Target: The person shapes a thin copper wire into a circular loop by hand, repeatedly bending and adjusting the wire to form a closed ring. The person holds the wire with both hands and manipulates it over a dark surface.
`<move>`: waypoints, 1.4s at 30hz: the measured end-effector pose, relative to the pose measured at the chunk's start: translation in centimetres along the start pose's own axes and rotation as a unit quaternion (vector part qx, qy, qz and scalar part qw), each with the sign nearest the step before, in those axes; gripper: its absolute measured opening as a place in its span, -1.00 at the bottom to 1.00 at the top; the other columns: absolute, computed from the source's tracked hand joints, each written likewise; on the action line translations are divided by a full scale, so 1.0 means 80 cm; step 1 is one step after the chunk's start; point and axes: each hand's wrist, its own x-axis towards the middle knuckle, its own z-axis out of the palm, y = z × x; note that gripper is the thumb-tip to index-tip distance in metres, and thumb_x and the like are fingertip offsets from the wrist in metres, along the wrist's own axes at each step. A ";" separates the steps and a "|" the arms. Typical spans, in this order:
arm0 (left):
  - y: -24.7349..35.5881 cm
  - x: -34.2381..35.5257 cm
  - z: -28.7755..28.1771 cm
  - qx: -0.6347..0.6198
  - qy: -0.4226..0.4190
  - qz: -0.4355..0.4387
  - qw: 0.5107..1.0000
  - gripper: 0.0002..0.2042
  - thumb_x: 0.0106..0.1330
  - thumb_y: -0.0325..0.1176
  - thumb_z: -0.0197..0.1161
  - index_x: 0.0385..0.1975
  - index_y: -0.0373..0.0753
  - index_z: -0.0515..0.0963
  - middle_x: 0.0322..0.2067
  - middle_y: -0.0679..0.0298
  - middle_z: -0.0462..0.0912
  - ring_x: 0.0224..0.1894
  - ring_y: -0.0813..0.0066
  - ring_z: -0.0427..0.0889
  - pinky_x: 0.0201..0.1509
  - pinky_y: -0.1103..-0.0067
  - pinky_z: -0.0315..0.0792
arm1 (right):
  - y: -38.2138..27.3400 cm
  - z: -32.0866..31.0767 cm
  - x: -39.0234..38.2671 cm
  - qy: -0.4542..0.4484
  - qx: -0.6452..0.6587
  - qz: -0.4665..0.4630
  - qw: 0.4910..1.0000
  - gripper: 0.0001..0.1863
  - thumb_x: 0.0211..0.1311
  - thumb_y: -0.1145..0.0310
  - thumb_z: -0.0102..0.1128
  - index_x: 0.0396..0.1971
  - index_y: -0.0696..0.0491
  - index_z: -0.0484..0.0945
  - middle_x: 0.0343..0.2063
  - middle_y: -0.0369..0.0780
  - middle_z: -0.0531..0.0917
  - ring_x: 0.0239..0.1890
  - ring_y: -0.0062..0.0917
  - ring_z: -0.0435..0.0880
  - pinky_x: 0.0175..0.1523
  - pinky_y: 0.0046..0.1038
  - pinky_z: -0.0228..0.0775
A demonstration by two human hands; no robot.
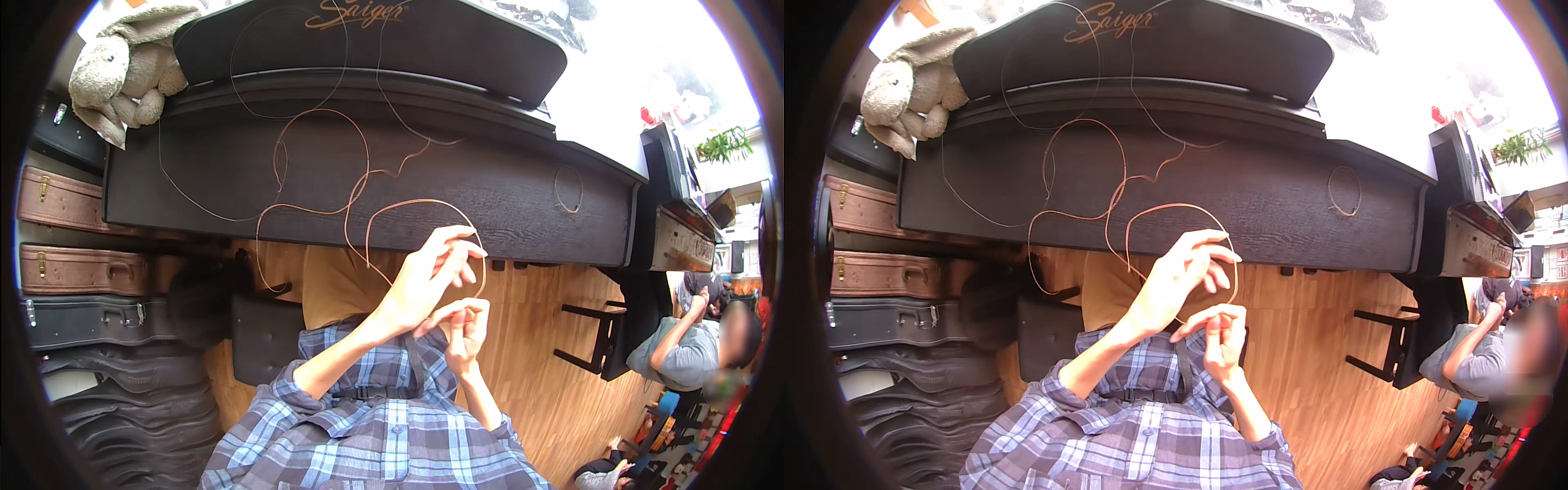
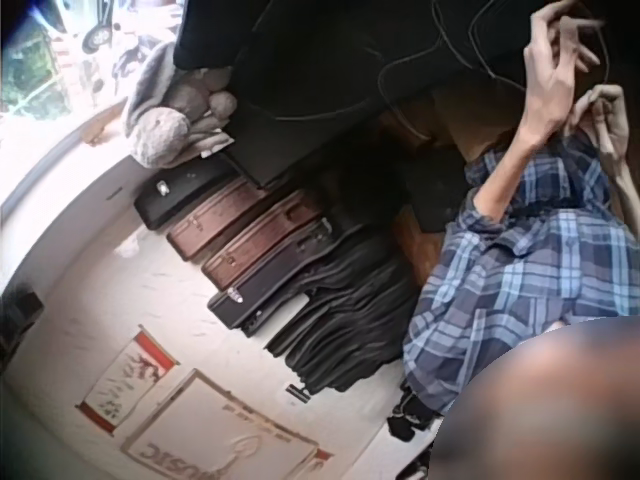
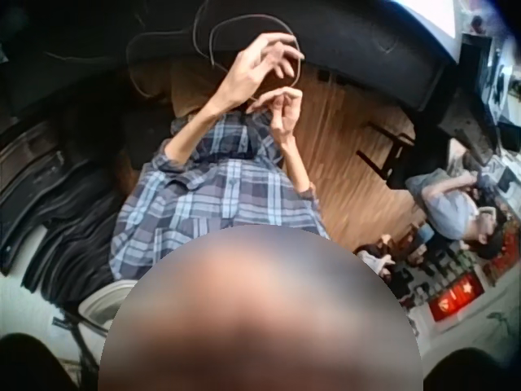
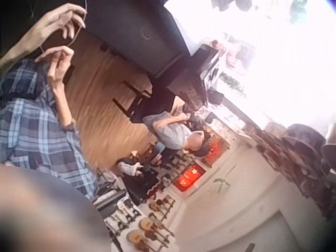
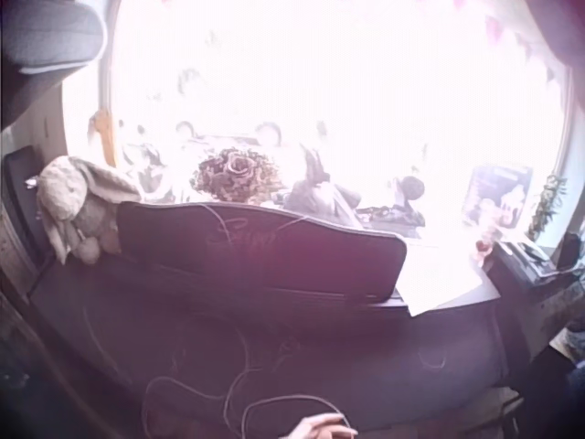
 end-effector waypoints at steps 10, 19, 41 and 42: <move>0.021 -0.033 -0.001 0.060 -0.036 -0.022 0.997 -0.65 0.65 -0.10 -0.10 -0.21 -0.26 0.47 -0.65 0.42 0.37 -0.67 0.73 0.25 -0.59 0.68 0.20 | 0.008 -0.035 0.001 -0.128 -0.157 -0.085 0.976 -0.73 0.51 0.56 -0.07 0.13 0.18 0.28 -0.10 0.02 0.63 -0.38 -0.39 0.72 -0.26 -0.46 0.59; 0.022 -0.051 -0.026 0.262 -0.248 0.035 0.932 -0.77 0.56 -0.31 -0.05 -0.18 -0.26 0.56 -0.41 0.13 0.64 -0.39 0.14 0.58 -0.13 0.32 0.47 | -0.020 -0.010 0.132 -0.167 -0.239 -0.234 0.928 -0.26 -0.04 0.56 0.58 0.21 -0.03 0.48 0.27 -0.06 0.36 -0.28 -0.57 0.67 -0.08 -0.47 0.62; -0.212 -0.108 -0.306 0.025 0.515 -0.009 0.857 -0.03 0.19 -0.21 0.50 0.46 -0.28 -0.06 0.39 -0.04 0.16 0.33 0.15 0.32 0.31 0.27 0.29 | 0.024 -0.050 0.184 0.070 -0.044 -0.089 0.993 -0.59 0.66 0.09 -0.24 -0.23 0.12 0.43 -0.39 -0.10 0.66 -0.46 -0.53 0.58 -0.24 -0.51 0.46; -0.233 -0.086 -0.332 0.065 0.498 0.001 0.865 -0.10 0.25 -0.22 0.45 0.46 -0.31 0.00 0.37 -0.03 0.23 0.35 0.13 0.33 0.33 0.30 0.28 | 0.026 -0.051 0.184 0.064 -0.046 -0.095 0.992 -0.59 0.66 0.09 -0.24 -0.24 0.12 0.43 -0.39 -0.10 0.66 -0.46 -0.53 0.58 -0.24 -0.51 0.45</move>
